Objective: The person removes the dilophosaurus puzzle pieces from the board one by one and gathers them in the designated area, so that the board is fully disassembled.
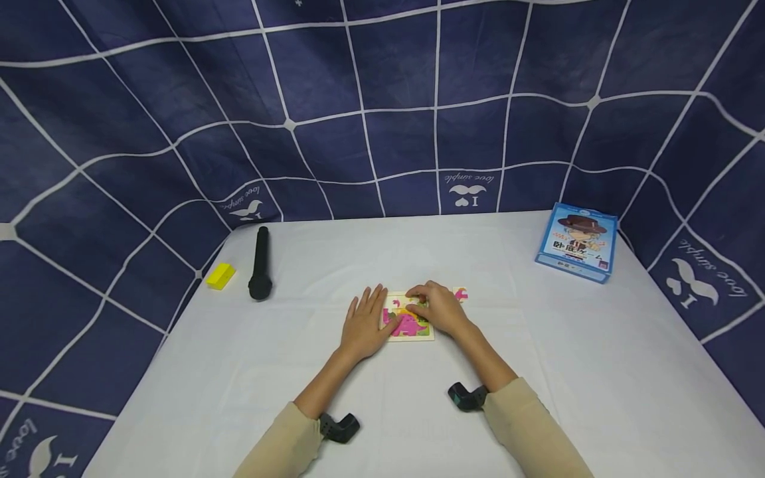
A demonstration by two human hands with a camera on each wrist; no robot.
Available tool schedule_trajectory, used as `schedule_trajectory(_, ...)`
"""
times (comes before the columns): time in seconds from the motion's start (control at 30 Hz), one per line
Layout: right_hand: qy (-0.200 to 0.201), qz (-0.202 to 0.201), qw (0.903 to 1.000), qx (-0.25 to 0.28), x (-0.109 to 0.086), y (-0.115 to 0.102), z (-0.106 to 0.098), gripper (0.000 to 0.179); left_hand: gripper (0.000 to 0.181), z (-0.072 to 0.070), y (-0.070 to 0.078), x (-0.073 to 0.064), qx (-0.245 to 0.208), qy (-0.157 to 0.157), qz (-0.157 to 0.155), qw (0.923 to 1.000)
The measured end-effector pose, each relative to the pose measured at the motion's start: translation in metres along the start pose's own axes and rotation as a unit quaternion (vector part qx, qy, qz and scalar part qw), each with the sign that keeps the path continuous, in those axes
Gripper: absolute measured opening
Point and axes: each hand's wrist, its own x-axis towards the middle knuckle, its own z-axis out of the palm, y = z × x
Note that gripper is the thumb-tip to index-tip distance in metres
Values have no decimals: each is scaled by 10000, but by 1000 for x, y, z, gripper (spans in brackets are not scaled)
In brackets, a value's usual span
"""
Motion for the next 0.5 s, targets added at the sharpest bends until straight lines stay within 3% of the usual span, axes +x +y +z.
schedule_trajectory(0.27, 86, 104, 9997, 206, -1, -1, 1, 27, 74, 2, 0, 1, 32, -36, -37, 10000)
schedule_trajectory(0.5, 363, -91, 9981, 498, 0, 1, 3, 29, 76, 3, 0, 2, 189, -105, -53, 9998)
